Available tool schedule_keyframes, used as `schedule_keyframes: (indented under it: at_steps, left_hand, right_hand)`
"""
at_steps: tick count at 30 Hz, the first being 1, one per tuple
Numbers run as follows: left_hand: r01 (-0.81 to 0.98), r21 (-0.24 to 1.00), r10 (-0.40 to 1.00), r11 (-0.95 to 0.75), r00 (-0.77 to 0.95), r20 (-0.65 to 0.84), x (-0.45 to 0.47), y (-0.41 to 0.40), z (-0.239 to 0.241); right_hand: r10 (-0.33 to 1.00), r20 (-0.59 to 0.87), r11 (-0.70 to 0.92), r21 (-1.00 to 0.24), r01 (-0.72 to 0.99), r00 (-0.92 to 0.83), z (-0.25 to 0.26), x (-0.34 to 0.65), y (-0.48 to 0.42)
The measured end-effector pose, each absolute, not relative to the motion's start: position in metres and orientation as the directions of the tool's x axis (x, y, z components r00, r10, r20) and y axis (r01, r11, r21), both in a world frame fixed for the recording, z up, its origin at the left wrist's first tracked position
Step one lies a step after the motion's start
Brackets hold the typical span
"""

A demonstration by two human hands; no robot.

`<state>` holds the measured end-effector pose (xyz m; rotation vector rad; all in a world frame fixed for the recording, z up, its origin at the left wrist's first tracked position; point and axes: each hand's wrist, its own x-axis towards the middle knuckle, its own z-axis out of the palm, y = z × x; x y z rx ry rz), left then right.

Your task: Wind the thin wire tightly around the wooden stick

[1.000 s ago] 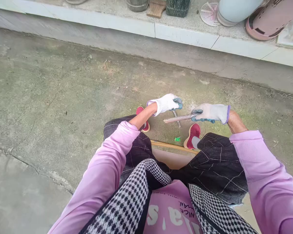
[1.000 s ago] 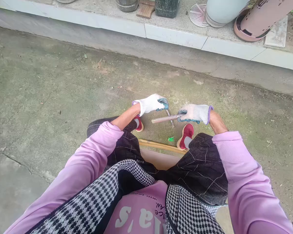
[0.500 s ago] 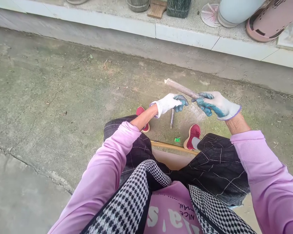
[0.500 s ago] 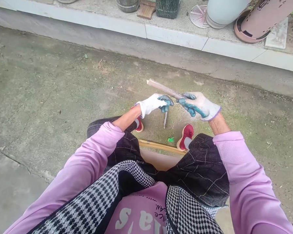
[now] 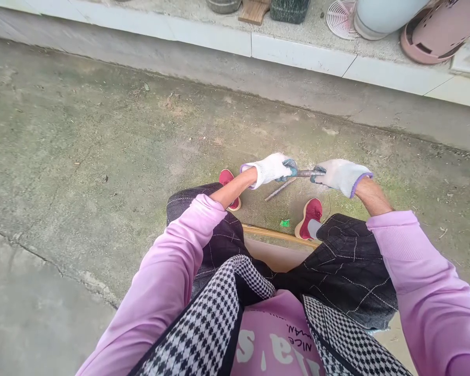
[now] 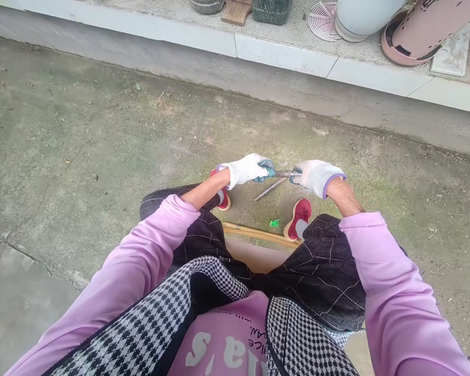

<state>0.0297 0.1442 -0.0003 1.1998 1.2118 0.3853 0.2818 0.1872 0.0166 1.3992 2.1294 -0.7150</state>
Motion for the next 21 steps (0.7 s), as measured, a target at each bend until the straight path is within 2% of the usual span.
schedule_keyframes:
  at_steps: [2, 3, 5, 8, 11, 14, 17, 19, 21]
  left_hand:
    - [0.294, 0.862, 0.779, 0.414, 0.374, -0.502, 0.033, 0.143, 0.0]
    - [0.261, 0.867, 0.778, 0.424, 0.385, -0.496, 0.034, 0.143, 0.0]
    - [0.206, 0.877, 0.768, 0.433, 0.425, -0.479, 0.036, 0.144, 0.001]
    - [0.157, 0.89, 0.763, 0.428, 0.466, -0.448, 0.036, 0.146, -0.001]
    - [0.206, 0.908, 0.779, 0.366, 0.465, -0.42, 0.035, 0.149, -0.005]
    - [0.33, 0.912, 0.796, 0.241, 0.47, -0.381, 0.03, 0.153, -0.005]
    - [0.389, 0.906, 0.771, 0.165, 0.523, -0.364, 0.022, 0.155, 0.001]
    - [0.451, 0.883, 0.761, 0.131, 0.525, -0.381, 0.019, 0.153, 0.005]
    - [0.518, 0.849, 0.77, 0.099, 0.501, -0.395, 0.019, 0.15, 0.008]
  right_hand:
    - [0.784, -0.558, 0.246, -0.123, 0.961, -0.272, 0.018, 0.284, 0.193]
    - [0.827, -0.508, 0.182, -0.162, 0.97, -0.241, 0.02, 0.285, 0.195]
    - [0.868, -0.454, 0.024, -0.365, 0.931, -0.2, 0.027, 0.285, 0.194]
    - [0.831, -0.5, -0.236, -0.714, 0.659, -0.244, 0.037, 0.282, 0.183]
    - [0.773, -0.498, -0.322, -0.842, 0.432, -0.393, 0.045, 0.28, 0.172]
    - [0.671, -0.517, -0.324, -0.849, 0.417, -0.532, 0.049, 0.285, 0.168]
    - [0.471, -0.628, -0.275, -0.772, 0.573, -0.62, 0.047, 0.291, 0.17]
    - [0.356, -0.698, -0.156, -0.7, 0.697, -0.621, 0.041, 0.292, 0.173]
    - [0.342, -0.753, 0.025, -0.59, 0.807, -0.562, 0.032, 0.288, 0.175]
